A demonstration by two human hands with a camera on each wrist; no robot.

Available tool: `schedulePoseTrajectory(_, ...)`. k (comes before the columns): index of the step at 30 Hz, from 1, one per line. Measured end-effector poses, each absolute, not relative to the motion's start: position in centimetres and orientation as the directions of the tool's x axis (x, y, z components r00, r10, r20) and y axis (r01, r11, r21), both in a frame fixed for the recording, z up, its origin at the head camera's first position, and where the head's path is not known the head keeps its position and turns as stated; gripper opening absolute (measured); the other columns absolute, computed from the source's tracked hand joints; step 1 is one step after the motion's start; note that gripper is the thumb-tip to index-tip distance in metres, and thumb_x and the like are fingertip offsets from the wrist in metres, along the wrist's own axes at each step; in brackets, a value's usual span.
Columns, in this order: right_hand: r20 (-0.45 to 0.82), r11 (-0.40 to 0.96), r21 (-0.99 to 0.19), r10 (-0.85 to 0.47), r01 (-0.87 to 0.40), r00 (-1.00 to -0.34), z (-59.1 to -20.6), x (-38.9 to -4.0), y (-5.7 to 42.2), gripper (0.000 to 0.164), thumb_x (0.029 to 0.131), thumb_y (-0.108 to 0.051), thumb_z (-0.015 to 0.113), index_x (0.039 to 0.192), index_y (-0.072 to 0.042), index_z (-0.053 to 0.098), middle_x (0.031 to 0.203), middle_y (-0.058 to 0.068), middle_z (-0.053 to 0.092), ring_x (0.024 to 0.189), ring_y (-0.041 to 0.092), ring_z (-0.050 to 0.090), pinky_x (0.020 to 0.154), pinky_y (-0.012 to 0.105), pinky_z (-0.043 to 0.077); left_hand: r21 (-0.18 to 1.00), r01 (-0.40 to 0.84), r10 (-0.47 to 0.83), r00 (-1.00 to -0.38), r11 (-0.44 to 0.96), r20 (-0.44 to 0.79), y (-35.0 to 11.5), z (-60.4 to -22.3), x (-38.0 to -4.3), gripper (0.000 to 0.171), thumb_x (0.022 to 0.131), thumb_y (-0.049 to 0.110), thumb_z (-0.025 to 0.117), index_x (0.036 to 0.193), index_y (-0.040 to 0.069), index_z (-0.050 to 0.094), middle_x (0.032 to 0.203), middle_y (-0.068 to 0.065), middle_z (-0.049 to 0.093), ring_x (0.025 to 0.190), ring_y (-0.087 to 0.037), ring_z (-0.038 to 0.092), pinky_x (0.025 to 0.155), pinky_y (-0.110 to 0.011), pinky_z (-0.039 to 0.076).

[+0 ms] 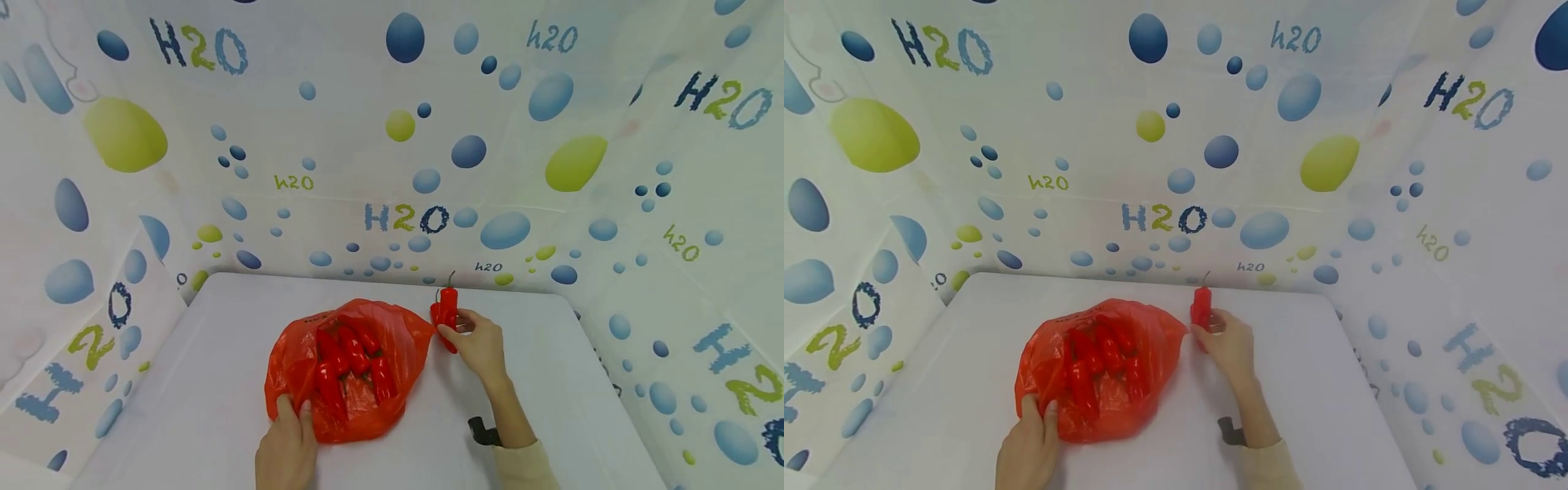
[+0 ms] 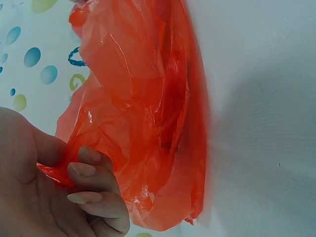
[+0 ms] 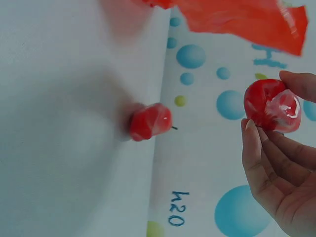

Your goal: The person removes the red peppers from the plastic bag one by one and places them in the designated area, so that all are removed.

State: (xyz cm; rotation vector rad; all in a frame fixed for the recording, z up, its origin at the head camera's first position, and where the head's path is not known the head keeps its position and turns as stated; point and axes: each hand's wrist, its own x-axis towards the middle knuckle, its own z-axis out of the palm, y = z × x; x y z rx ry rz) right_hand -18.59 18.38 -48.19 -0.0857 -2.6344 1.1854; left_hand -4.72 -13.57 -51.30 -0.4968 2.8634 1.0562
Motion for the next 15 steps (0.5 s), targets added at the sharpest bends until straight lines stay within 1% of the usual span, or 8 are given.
schedulePoseTrajectory(6,0.173,0.665,-0.746,0.164,-0.021,-0.971,-49.5,-19.9,19.1,0.053,0.088,-0.035,0.085,0.13,-0.004,0.07,0.106,0.011,0.077,0.096,0.029,0.073,0.077,0.043,0.062,0.623,-0.304,-0.277,-0.95,0.72,-0.144,-13.7,-51.4,-4.6,0.037,0.111,0.031,0.046,0.121,-0.003,0.038,0.069,-0.005,0.05,0.057,-0.021,0.054,0.055,-0.035,0.044)
schedulePoseTrajectory(10,0.142,0.664,-0.748,0.174,0.009,-0.974,-50.5,-20.7,19.5,0.054,0.088,-0.034,0.085,0.13,-0.002,0.07,0.106,0.013,0.076,0.095,0.031,0.074,0.076,0.043,0.062,0.623,-0.29,-0.274,-0.954,0.726,-0.125,-13.7,-51.6,-4.6,0.037,0.111,0.031,0.046,0.121,-0.004,0.038,0.068,-0.005,0.049,0.056,-0.02,0.052,0.054,-0.035,0.042)
schedulePoseTrajectory(15,0.105,0.685,-0.727,0.186,0.053,-0.977,-51.6,-21.7,20.1,0.054,0.09,-0.033,0.083,0.13,0.0,0.069,0.106,0.014,0.076,0.092,0.029,0.073,0.072,0.04,0.062,0.622,-0.283,-0.275,-0.955,0.73,-0.112,-13.8,-51.6,-4.6,0.036,0.111,0.03,0.046,0.119,-0.003,0.038,0.067,-0.005,0.048,0.055,-0.021,0.052,0.054,-0.035,0.042)
